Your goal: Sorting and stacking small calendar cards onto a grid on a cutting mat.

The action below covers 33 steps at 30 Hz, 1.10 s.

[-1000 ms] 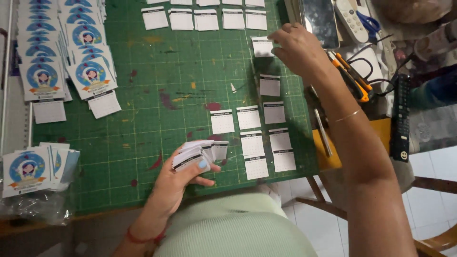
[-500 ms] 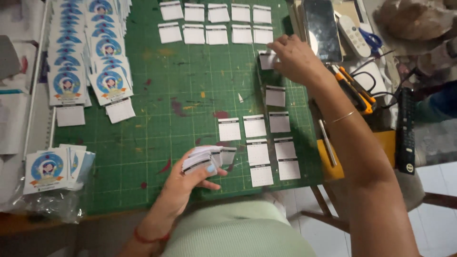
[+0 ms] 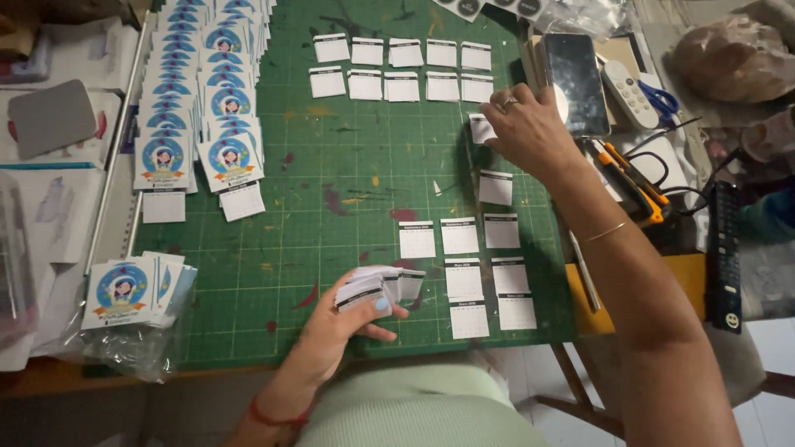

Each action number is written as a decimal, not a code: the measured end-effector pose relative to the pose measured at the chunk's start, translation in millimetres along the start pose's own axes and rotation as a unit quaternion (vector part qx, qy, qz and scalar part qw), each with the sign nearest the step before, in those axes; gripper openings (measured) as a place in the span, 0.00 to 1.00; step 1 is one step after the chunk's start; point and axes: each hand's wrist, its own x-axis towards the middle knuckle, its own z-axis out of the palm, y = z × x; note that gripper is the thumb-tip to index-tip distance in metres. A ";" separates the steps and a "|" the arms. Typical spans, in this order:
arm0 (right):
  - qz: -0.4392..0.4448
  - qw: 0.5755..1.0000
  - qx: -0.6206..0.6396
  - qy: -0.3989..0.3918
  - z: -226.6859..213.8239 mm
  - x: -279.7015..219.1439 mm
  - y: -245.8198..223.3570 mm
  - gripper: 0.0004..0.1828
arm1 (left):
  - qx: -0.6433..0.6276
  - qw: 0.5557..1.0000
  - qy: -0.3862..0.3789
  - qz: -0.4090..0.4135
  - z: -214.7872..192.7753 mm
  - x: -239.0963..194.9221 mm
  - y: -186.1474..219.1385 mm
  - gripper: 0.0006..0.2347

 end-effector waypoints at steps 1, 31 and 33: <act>-0.001 1.000 0.000 0.001 0.1 -0.6 -0.2 0.34 | 0.000 1.000 0.000 0.001 -1.3 0.7 -1.7 0.25; 0.023 0.968 -0.181 0.173 17.7 -19.0 0.6 0.41 | 0.017 1.000 -0.015 0.008 -4.2 0.0 -4.6 0.25; 0.048 0.980 -0.117 0.154 21.2 -19.7 9.7 0.33 | 0.012 1.000 -0.014 0.018 -1.8 -2.4 0.6 0.24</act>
